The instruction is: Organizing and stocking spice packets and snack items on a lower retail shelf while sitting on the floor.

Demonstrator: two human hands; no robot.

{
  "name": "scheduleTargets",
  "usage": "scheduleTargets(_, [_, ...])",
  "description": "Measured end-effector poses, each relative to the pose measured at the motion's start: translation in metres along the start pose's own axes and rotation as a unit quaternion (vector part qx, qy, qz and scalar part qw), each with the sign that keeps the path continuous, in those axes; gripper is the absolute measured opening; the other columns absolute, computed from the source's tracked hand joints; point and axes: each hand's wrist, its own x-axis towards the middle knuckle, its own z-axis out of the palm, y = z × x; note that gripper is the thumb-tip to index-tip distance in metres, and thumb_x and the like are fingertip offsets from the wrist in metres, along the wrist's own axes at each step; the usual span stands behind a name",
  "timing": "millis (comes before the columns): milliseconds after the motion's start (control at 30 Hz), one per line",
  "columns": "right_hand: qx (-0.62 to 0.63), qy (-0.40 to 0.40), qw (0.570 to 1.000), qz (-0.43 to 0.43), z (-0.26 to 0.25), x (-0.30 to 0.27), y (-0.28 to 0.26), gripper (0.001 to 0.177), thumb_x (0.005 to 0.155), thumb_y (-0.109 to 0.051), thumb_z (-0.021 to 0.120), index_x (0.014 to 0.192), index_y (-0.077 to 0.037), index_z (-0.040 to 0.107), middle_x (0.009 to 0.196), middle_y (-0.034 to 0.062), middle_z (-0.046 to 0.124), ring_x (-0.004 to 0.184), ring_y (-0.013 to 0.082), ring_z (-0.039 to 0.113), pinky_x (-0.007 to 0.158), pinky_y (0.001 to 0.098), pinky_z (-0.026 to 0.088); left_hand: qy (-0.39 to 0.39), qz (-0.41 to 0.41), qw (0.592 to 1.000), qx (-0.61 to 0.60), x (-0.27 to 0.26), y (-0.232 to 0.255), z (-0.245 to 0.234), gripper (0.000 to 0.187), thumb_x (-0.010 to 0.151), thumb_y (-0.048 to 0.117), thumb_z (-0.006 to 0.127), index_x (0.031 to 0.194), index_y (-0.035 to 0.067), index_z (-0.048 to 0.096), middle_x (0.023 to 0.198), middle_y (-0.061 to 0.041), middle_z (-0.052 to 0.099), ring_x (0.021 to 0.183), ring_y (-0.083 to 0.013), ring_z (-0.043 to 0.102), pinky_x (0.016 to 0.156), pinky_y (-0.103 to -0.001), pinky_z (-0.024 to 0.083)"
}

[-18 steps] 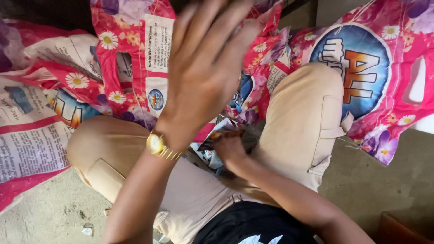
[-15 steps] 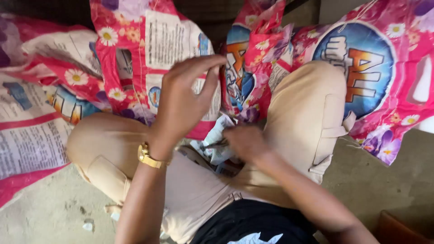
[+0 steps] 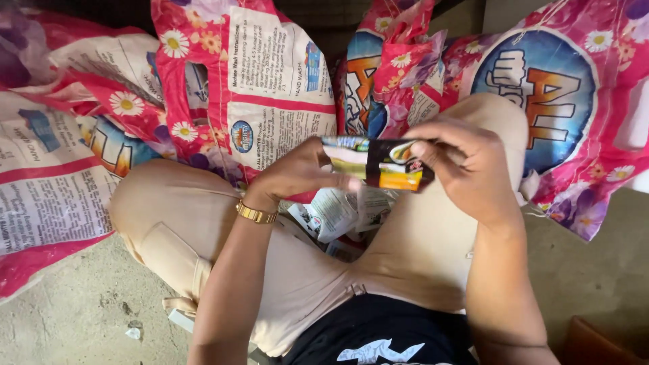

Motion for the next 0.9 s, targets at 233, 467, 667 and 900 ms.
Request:
scheduleTargets(233, [-0.101,0.125,0.984,0.078,0.02,0.013,0.008,0.035,0.096,-0.004,0.073,0.129,0.0,0.062,0.118,0.0095,0.069,0.09,0.0135,0.068,0.078,0.0269,0.055,0.199,-0.041,0.979,-0.017,-0.001,-0.005,-0.022,0.03,0.095,0.03,0.077,0.113,0.006,0.076,0.1,0.0,0.078,0.088,-0.0067,0.068,0.078,-0.026,0.056])
scheduleTargets(467, [-0.2,-0.094,0.943,0.248,0.039,-0.004,0.048,0.02,0.1,-0.019,0.066,0.117,-0.011,0.073,0.101,0.0121,0.077,0.081,0.024,0.074,0.073,0.0358,0.057,0.365,0.014,0.928,-0.081,-0.022,0.0,-0.055,0.026,0.101,0.022,0.077,0.118,0.003,0.073,0.107,-0.003,0.074,0.093,-0.0076,0.064,0.083,-0.026,0.052])
scheduleTargets(667, [-0.262,-0.398,0.829,0.294,0.169,-0.061,0.145,0.034,0.095,-0.028,0.057,0.125,-0.014,0.064,0.118,0.0166,0.072,0.109,0.035,0.069,0.093,0.0498,0.054,0.386,0.084,0.912,-0.113,-0.015,0.004,-0.056,0.029,0.103,0.021,0.077,0.123,0.002,0.071,0.114,-0.002,0.076,0.099,-0.0065,0.066,0.088,-0.024,0.053])
scheduleTargets(900, [-0.607,-0.129,0.784,0.015,0.322,-0.104,0.228,0.07,0.077,-0.03,0.058,0.147,-0.028,0.054,0.157,0.0204,0.039,0.126,0.052,0.059,0.097,0.0702,0.043,0.4,0.098,0.906,-0.095,-0.005,0.005,-0.054,0.03,0.1,0.024,0.077,0.121,0.003,0.071,0.113,-0.001,0.076,0.099,-0.0062,0.066,0.089,-0.024,0.054])
